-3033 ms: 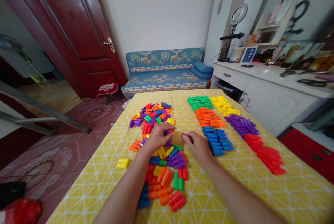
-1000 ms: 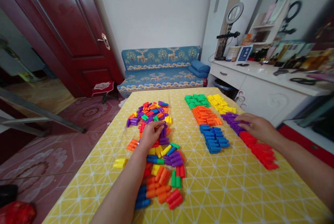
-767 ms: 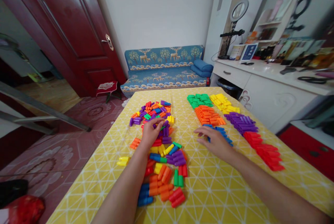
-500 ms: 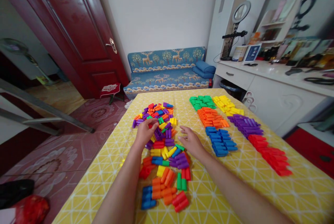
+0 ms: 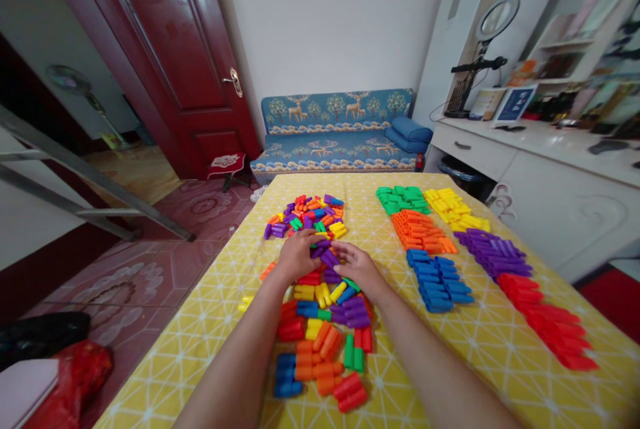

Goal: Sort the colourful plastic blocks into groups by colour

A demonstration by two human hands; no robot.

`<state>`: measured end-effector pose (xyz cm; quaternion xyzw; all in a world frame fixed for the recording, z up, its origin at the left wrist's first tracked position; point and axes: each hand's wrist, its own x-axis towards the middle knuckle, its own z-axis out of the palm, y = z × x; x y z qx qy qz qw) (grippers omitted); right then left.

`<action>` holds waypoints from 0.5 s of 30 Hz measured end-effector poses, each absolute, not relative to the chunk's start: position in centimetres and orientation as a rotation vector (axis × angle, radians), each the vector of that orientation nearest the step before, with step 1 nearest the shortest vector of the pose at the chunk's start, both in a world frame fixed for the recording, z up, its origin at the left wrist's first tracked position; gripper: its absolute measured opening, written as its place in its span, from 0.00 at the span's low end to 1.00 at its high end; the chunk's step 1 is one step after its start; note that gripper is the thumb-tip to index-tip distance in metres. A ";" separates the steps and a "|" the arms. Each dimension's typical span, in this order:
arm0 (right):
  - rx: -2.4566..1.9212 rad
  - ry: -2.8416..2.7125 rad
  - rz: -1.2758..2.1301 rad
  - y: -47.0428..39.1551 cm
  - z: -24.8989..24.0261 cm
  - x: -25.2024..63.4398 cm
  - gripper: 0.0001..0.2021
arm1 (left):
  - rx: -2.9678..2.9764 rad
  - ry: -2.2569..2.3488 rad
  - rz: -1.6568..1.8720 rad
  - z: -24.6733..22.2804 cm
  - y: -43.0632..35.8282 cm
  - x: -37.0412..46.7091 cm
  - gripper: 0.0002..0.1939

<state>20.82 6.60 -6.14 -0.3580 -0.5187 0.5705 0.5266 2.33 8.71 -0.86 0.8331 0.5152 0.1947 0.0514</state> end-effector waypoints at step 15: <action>-1.054 -1.017 1.111 6.4 -5.0 20.9 0.15 | 2.562 1.385 0.506 4.2 15.8 3.9 0.17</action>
